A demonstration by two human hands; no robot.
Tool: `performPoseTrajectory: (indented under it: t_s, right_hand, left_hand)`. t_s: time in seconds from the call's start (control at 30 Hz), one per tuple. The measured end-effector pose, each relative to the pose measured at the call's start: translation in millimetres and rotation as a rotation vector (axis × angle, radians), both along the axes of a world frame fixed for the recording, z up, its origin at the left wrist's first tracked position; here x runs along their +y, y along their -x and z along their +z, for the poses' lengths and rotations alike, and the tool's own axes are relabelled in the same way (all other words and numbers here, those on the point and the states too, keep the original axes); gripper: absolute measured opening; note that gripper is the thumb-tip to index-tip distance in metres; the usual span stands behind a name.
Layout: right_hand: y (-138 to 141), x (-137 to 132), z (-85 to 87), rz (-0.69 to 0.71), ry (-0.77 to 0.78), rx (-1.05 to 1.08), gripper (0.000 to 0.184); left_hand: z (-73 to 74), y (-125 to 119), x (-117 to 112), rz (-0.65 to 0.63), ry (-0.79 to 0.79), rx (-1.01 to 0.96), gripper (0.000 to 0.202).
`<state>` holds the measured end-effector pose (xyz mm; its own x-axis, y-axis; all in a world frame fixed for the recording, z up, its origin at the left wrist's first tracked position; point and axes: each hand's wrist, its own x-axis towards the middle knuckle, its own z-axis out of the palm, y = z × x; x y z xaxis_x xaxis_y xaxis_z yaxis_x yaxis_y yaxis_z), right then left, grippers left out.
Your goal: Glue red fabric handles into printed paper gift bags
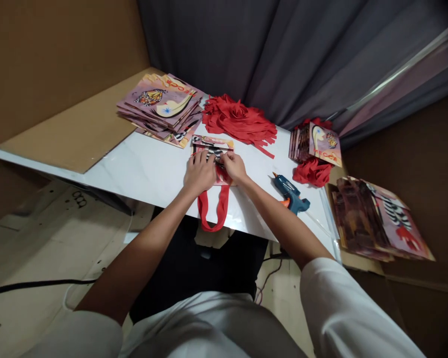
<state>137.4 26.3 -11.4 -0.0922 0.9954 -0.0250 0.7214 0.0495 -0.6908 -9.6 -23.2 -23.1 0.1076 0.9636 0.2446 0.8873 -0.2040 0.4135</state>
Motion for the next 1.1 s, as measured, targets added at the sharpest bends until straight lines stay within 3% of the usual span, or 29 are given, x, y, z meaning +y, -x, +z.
performPoseTrajectory:
  t_s: [0.2, 0.4, 0.57, 0.73, 0.87, 0.97, 1.1]
  right_hand:
    - [8.8, -20.5, 7.3, 0.088, -0.083, -0.250, 0.043]
    - [11.5, -19.7, 4.6, 0.084, -0.095, -0.281, 0.043]
    - [13.6, -12.4, 11.9, 0.086, 0.008, -0.279, 0.043]
    - [25.4, -24.3, 14.1, 0.068, -0.104, -0.386, 0.043]
    - [28.6, -31.0, 10.7, 0.067, -0.141, -0.412, 0.045]
    - [25.8, -25.3, 12.5, 0.091, -0.104, -0.424, 0.044]
    - [20.5, -10.5, 20.6, 0.137, 0.019, -0.458, 0.038]
  left_hand:
    - [-1.3, -2.4, -1.2, -0.005, 0.007, -0.003, 0.056]
    - [-3.3, 12.4, 10.5, 0.019, 0.111, -0.149, 0.047]
    - [0.5, 13.4, 12.7, -0.014, 0.106, 0.017, 0.048]
    - [8.4, 8.9, 6.4, -0.097, 0.065, 0.142, 0.049]
    - [4.4, 10.2, -1.1, -0.100, 0.010, 0.167, 0.054]
    - [-1.3, 12.6, 0.3, -0.078, -0.006, 0.145, 0.059]
    - [-4.4, 17.3, 13.5, -0.037, 0.120, 0.029, 0.062]
